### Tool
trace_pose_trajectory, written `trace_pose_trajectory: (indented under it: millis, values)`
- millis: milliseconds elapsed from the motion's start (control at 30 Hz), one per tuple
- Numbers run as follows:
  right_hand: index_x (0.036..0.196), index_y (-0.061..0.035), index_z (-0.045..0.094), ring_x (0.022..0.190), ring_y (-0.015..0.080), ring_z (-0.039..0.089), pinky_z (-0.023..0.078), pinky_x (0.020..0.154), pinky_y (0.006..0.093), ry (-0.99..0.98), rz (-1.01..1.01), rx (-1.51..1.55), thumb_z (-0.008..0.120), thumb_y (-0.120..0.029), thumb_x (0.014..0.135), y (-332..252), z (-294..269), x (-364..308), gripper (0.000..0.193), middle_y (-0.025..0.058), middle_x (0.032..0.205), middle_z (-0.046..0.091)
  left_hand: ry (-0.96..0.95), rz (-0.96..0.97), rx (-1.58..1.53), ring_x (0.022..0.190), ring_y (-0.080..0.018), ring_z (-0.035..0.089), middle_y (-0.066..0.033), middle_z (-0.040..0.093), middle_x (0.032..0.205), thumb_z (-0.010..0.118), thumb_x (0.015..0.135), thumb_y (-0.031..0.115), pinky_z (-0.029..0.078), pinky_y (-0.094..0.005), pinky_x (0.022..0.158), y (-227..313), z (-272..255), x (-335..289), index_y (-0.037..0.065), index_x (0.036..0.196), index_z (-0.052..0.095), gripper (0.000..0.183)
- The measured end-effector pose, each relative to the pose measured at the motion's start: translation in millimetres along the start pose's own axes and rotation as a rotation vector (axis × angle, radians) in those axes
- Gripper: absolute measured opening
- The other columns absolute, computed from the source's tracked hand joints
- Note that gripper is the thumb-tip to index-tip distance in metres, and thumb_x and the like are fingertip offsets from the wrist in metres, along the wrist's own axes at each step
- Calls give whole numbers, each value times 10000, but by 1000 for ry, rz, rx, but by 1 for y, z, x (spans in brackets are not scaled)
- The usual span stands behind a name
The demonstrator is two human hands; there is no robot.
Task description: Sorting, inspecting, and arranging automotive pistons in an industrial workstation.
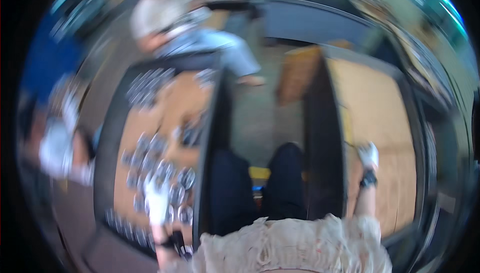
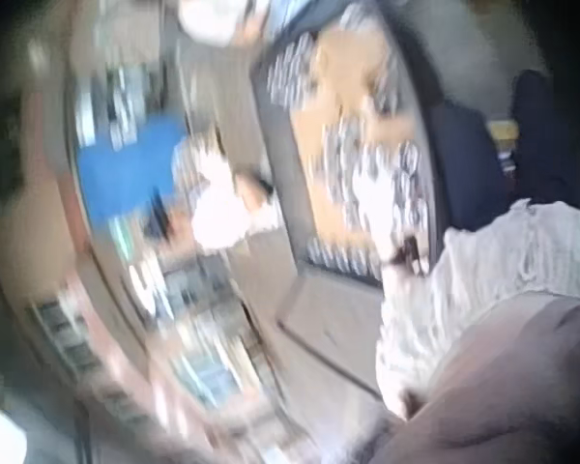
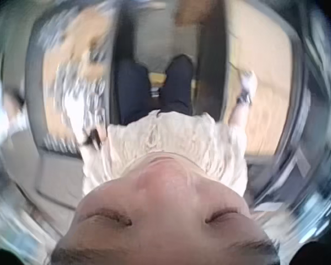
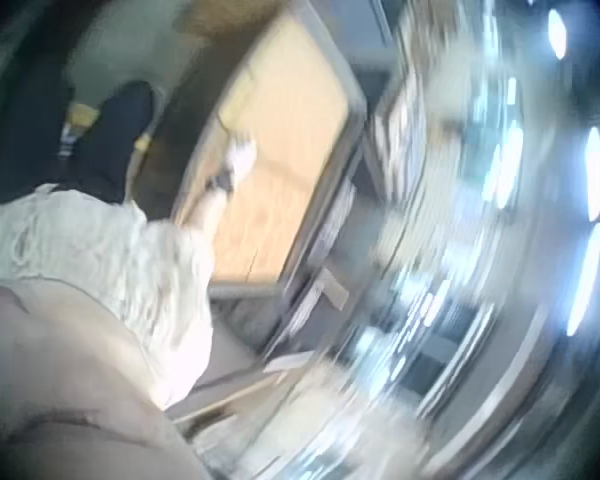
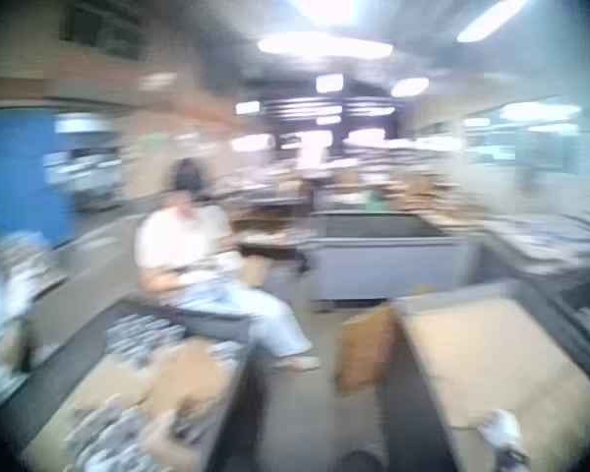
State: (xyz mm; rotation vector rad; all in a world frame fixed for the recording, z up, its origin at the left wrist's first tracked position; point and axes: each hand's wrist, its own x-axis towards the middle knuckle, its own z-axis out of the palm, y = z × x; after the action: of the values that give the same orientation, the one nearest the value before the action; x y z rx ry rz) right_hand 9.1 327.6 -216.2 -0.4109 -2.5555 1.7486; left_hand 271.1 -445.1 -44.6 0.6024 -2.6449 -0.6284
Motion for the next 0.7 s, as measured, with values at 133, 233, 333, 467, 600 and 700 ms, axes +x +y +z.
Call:
trace_pose_trajectory:
  millis: [133,233,333,467,600,700]
  values:
    - [1523,-39,293,1421,315,316,227,1196,449,154,213,741,397,-337,1037,-48,29,-3,579,187,1564,298,-176,-84,105,1072,-397,577,-220,616,1151,671,850,289,472,-447,940,-2,-12,-22,21,1126,665,384]
    - [1502,-6,334,1412,348,352,269,1180,448,242,166,679,402,-279,1040,-147,101,-22,541,214,1542,337,-137,-194,104,1002,-356,621,-181,627,1107,689,836,295,516,-415,861,-15,-14,-65,43,1110,667,372]
    - [1499,-4,336,1405,345,367,310,1164,444,-30,-9,696,440,-219,1028,-198,162,-36,528,208,1519,368,-88,-357,93,957,-359,635,-167,639,1073,701,812,297,521,-429,827,-17,-21,-94,73,1062,686,336]
    - [1486,-6,360,1355,291,449,368,1126,415,-404,-25,639,501,-171,1006,-259,270,-96,527,182,1493,417,-180,-428,247,990,-360,640,-169,655,1087,685,817,348,515,-450,844,-48,-24,-130,85,1096,691,383]
    - [1490,-25,374,1286,249,512,402,1078,387,-758,51,527,592,-141,958,-276,351,-166,587,160,1478,445,-274,-572,407,1000,-360,637,-180,662,1068,667,831,416,486,-478,876,-50,-37,-142,49,1051,687,428]
    - [1487,-21,379,1272,238,521,420,1056,361,-1081,105,453,578,-145,965,-300,387,-219,572,150,1451,474,-334,-591,442,990,-367,640,-197,662,1047,684,817,435,491,-464,852,-62,-42,-145,45,1029,687,444]
